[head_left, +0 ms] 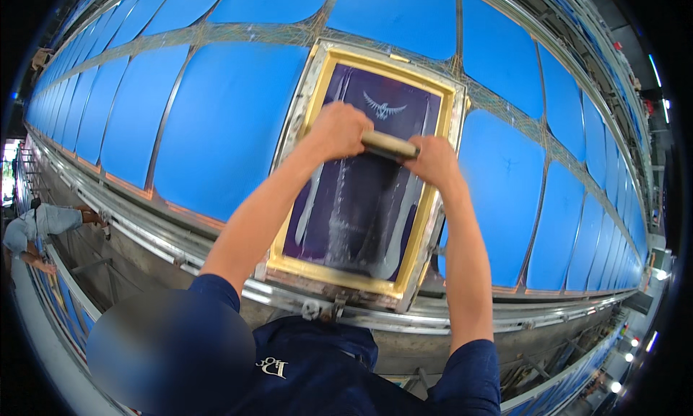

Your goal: The person uses a squeegee to spread ink across a screen printing frame placed over a blue garment on a conveyor. They repeatedly pull the squeegee across the screen to transfer the design onto the fabric below.

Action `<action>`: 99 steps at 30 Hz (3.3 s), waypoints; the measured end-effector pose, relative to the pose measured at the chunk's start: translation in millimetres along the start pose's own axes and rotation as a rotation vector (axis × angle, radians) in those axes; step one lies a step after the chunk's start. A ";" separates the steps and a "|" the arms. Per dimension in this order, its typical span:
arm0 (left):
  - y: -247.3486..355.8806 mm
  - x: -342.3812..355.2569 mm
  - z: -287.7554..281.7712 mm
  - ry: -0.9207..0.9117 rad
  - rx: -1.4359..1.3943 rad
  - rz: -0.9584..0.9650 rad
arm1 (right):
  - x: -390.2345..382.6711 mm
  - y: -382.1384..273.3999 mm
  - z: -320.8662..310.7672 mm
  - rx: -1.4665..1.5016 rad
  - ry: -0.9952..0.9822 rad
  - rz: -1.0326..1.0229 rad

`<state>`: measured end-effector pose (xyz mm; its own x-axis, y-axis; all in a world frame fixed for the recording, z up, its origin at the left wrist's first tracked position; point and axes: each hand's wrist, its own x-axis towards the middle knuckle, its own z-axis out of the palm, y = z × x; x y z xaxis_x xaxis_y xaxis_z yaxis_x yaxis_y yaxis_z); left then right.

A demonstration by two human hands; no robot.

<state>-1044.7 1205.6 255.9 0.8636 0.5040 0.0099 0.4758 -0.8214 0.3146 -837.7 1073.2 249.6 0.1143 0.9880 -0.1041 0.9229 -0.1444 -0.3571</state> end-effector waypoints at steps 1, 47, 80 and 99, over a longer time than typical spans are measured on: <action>16.3 -31.9 2.5 -0.014 -0.026 0.001 | -32.2 -18.5 4.1 0.030 -0.032 0.033; 91.7 -236.0 41.5 0.134 0.045 0.120 | -206.0 -102.3 35.2 0.065 -0.237 -0.068; -45.2 108.3 -54.7 0.216 0.054 0.121 | -155.6 28.6 60.0 0.590 0.662 0.803; 126.3 -276.9 18.6 0.265 -0.054 0.032 | -135.3 18.8 25.9 0.738 0.606 0.610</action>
<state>-1220.7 957.4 275.2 0.8009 0.5362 0.2665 0.4331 -0.8261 0.3605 -845.3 935.4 232.9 0.8155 0.5764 -0.0526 0.2328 -0.4099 -0.8819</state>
